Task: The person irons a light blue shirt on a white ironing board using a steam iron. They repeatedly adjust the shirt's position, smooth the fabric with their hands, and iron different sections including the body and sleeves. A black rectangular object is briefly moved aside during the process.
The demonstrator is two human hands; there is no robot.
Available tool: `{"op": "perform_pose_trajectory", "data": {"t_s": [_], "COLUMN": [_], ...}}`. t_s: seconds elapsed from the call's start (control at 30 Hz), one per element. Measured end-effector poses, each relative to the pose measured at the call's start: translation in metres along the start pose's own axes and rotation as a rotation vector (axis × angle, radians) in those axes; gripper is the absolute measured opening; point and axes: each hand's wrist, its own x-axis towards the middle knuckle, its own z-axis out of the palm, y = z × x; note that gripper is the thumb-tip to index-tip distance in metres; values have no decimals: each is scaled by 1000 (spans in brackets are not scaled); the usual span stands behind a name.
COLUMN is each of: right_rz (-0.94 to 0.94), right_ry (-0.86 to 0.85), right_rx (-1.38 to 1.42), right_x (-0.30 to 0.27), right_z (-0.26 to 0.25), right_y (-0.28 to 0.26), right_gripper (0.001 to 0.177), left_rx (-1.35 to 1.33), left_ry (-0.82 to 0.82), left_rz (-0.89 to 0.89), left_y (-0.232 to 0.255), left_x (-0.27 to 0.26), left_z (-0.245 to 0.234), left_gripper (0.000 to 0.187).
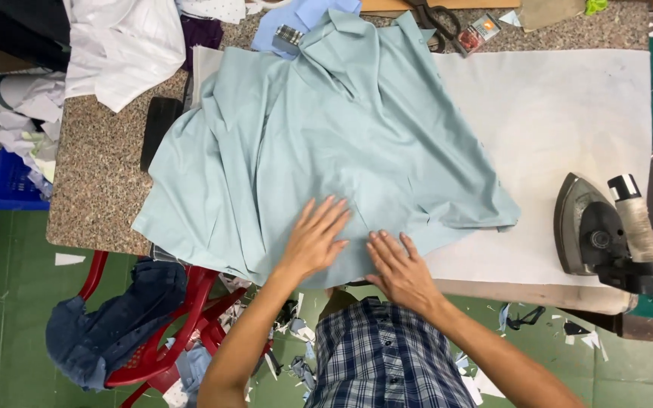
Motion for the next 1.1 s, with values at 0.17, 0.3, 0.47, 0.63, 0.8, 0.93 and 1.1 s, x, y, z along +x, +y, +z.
{"op": "perform_pose_trajectory", "data": {"t_s": [0.17, 0.3, 0.47, 0.63, 0.8, 0.93, 1.1], "right_rz": [-54, -31, -20, 117, 275, 613, 669], "right_ry": [189, 198, 140, 146, 280, -36, -232], "right_rx": [21, 24, 43, 27, -443, -908, -687], "right_x": [-10, -10, -11, -70, -111, -171, -186], "right_z": [19, 25, 22, 6, -128, -152, -165], "right_y": [-5, -6, -7, 46, 136, 183, 210], "right_gripper": [77, 75, 72, 50, 34, 85, 95], "left_rx": [-94, -133, -65, 28, 96, 290, -139], "left_ry": [-334, -351, -331, -250, -362, -812, -522], "left_rz": [43, 55, 35, -123, -380, -565, -371], "left_y": [-24, -37, -59, -47, 14, 84, 166], "left_x": [12, 17, 43, 42, 24, 51, 10], "left_z": [34, 39, 47, 23, 3, 5, 57], "left_gripper": [60, 60, 56, 56, 68, 83, 96]}}
